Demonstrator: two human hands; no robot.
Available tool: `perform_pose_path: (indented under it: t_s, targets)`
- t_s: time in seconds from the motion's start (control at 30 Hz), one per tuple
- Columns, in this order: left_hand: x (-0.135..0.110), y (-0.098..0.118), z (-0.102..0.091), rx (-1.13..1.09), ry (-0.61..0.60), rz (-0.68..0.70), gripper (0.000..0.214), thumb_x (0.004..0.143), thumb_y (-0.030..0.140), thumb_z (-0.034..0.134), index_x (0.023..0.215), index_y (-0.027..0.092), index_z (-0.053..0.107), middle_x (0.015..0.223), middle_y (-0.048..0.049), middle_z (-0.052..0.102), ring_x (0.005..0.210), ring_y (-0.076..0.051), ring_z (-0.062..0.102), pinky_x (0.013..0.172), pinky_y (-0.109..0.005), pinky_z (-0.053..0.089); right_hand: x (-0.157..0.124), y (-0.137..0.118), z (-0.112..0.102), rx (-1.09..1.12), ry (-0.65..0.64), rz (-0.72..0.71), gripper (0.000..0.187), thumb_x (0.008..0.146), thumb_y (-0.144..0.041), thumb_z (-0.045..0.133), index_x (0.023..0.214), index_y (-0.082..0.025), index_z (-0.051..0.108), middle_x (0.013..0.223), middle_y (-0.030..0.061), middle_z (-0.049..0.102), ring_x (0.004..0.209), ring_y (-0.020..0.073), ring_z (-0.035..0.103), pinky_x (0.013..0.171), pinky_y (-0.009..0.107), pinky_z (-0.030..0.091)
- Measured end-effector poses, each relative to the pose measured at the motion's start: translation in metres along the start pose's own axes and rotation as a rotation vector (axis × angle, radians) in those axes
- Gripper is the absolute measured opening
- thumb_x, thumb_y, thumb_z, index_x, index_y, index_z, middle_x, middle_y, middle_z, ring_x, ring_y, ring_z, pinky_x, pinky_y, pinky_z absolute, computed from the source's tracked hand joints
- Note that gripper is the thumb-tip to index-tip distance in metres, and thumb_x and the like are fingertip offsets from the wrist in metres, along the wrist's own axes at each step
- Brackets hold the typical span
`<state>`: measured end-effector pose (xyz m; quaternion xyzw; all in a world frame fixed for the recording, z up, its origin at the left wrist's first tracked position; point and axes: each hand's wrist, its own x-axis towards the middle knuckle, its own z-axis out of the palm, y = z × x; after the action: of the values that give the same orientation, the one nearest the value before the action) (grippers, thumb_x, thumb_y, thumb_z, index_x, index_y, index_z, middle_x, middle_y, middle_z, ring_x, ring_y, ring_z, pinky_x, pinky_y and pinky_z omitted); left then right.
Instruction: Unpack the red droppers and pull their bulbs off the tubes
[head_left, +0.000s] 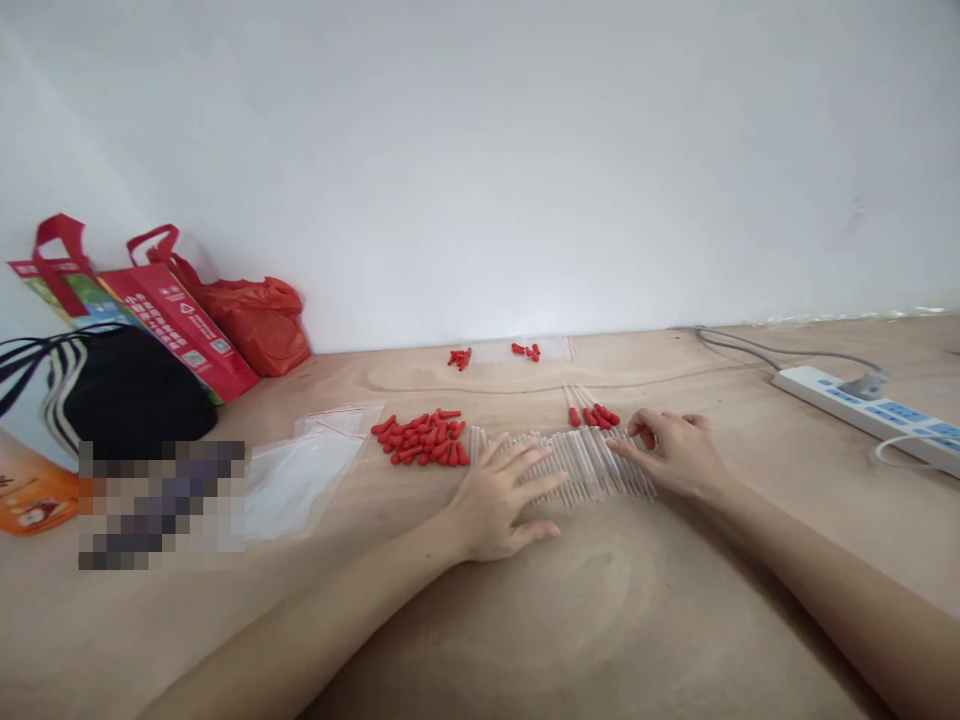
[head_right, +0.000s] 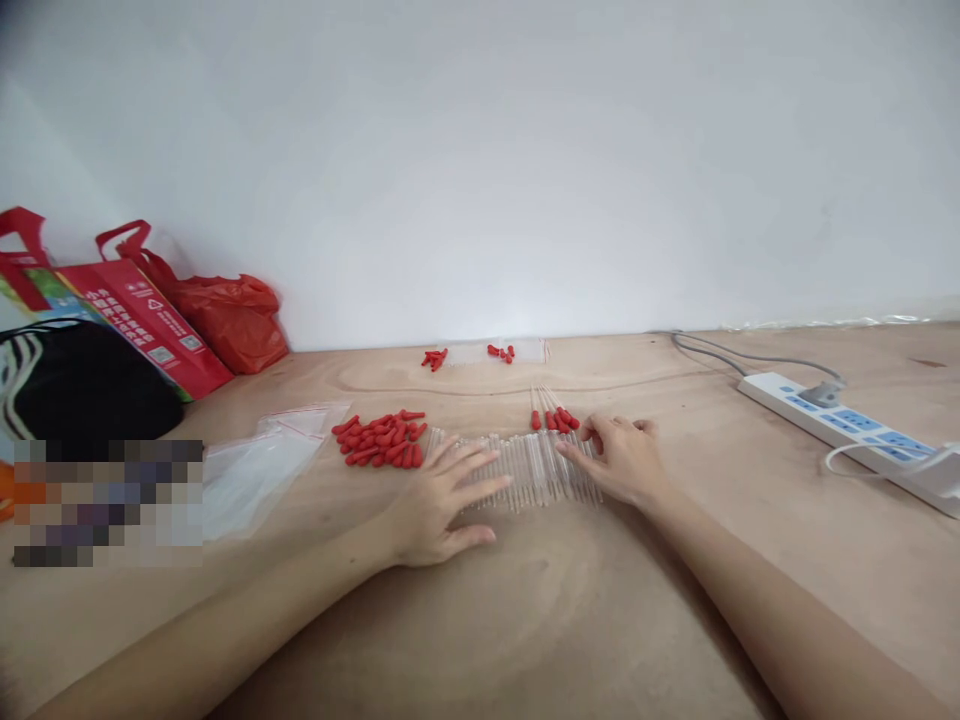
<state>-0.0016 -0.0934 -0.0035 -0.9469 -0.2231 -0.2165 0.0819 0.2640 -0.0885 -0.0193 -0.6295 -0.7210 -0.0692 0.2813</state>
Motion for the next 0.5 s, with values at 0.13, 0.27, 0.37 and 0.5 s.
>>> perform_pose_path:
  t_s: [0.13,0.27,0.37,0.5]
  targets:
    - [0.035,0.008,0.018,0.016,-0.154,0.278,0.042,0.082,0.048,0.045,0.121,0.035,0.045,0.135,-0.0024,0.040,0.129,-0.021,0.027,0.105,-0.048,0.014,0.002,0.009,0.003,0.062,-0.048,0.112,0.034,0.078,-0.052,0.042,0.073,-0.021,0.058,0.053,-0.0035,0.057,0.054,0.0142,0.054,0.063,0.030,0.030]
    - [0.049,-0.005,0.030,0.031,-0.209,0.397,0.037,0.085,0.042,0.043,0.121,0.037,0.044,0.135,0.0020,0.039,0.129,-0.017,0.027,0.107,-0.047,0.010,0.011,0.016,0.013,0.140,-0.025,0.268,0.027,0.077,-0.043,0.044,0.074,-0.022,0.059,0.061,-0.0014,0.060,0.057,0.0146,0.054,0.056,0.026,0.031]
    - [0.046,-0.017,0.029,0.027,-0.226,0.391,0.036,0.086,0.038,0.043,0.121,0.036,0.044,0.133,0.0018,0.042,0.127,-0.017,0.030,0.107,-0.047,0.010,0.024,0.016,0.018,0.177,-0.057,0.331,0.026,0.074,-0.044,0.047,0.074,-0.021,0.059,0.067,0.0006,0.063,0.060,0.0151,0.056,0.054,0.026,0.032]
    - [0.039,-0.023,0.022,0.003,-0.231,0.378,0.037,0.085,0.039,0.043,0.121,0.034,0.045,0.132,0.0007,0.044,0.127,-0.018,0.031,0.107,-0.045,0.011,0.044,0.007,0.022,0.127,-0.118,0.375,0.032,0.070,-0.051,0.050,0.073,-0.020,0.057,0.070,0.0017,0.064,0.065,0.0167,0.057,0.055,0.026,0.033]
